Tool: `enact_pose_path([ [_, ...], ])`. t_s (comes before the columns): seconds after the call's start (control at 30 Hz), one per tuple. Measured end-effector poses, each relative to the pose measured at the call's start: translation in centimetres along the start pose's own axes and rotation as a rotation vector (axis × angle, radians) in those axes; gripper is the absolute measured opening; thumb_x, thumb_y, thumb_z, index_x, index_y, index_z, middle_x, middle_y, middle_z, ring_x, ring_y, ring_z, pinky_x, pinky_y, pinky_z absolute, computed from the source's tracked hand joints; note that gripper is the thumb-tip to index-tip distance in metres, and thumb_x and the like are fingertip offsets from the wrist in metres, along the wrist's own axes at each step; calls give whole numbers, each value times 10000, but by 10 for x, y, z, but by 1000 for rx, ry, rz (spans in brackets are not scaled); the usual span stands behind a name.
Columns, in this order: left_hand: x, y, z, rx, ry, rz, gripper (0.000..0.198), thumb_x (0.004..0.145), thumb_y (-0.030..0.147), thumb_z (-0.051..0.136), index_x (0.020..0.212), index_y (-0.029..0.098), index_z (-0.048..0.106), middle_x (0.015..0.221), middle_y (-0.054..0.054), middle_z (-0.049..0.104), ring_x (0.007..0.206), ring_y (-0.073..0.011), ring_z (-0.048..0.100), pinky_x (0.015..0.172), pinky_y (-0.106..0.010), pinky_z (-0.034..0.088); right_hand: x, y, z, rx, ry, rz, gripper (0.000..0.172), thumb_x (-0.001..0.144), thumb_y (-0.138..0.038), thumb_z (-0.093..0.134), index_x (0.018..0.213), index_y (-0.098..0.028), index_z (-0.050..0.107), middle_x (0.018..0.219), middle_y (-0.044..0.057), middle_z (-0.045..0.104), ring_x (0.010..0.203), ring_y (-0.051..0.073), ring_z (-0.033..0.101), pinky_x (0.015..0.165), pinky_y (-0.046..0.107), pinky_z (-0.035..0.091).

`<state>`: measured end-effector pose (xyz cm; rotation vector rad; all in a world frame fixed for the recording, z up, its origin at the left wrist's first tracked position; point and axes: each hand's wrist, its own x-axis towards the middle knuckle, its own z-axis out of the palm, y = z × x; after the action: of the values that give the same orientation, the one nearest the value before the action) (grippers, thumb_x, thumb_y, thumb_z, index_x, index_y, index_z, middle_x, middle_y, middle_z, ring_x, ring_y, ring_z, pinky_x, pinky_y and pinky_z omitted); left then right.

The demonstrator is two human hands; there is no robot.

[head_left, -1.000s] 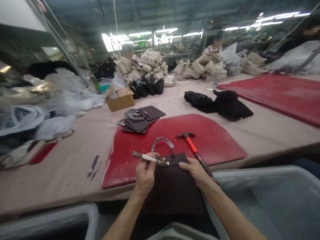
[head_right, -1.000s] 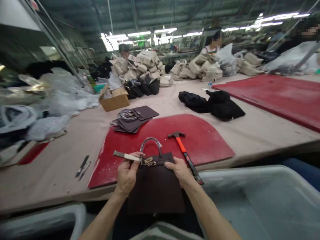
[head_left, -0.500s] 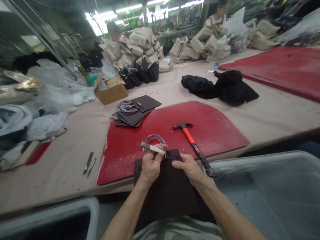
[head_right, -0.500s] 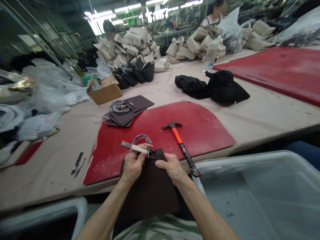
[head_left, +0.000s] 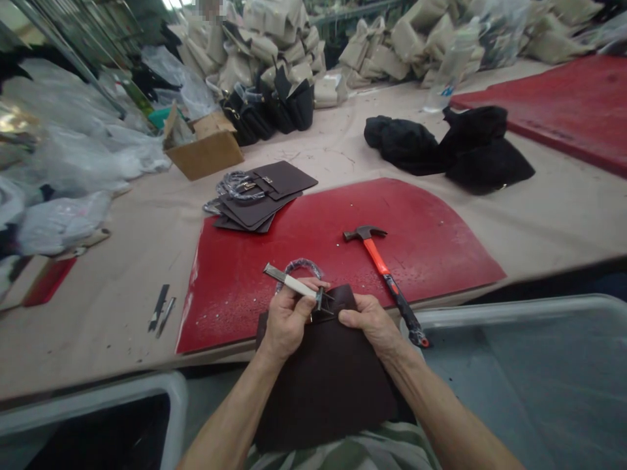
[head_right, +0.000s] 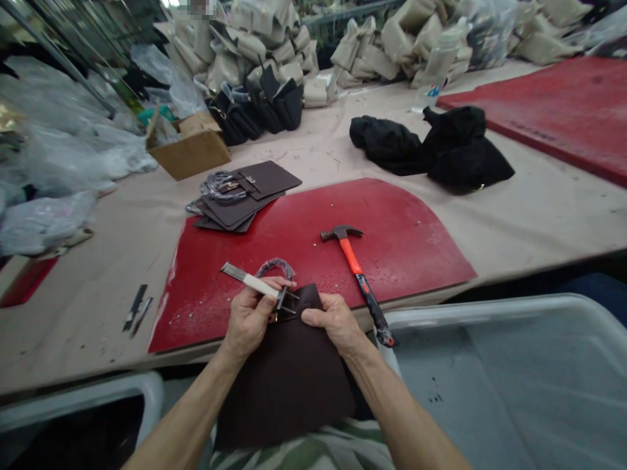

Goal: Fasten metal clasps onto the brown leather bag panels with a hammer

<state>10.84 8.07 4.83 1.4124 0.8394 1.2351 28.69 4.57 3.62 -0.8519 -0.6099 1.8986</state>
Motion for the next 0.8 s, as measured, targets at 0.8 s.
enact_pose_path([
  [0.8,14,8,2,193,-41,-30,163,938,295,577,1014,169,650,1034,-78,714,915,-183,667,834,-283,529,8,-5,-5,-84,6,-12,457,616,-372,882,976,-141,721,817,32,691,659,143,624,629,239,498],
])
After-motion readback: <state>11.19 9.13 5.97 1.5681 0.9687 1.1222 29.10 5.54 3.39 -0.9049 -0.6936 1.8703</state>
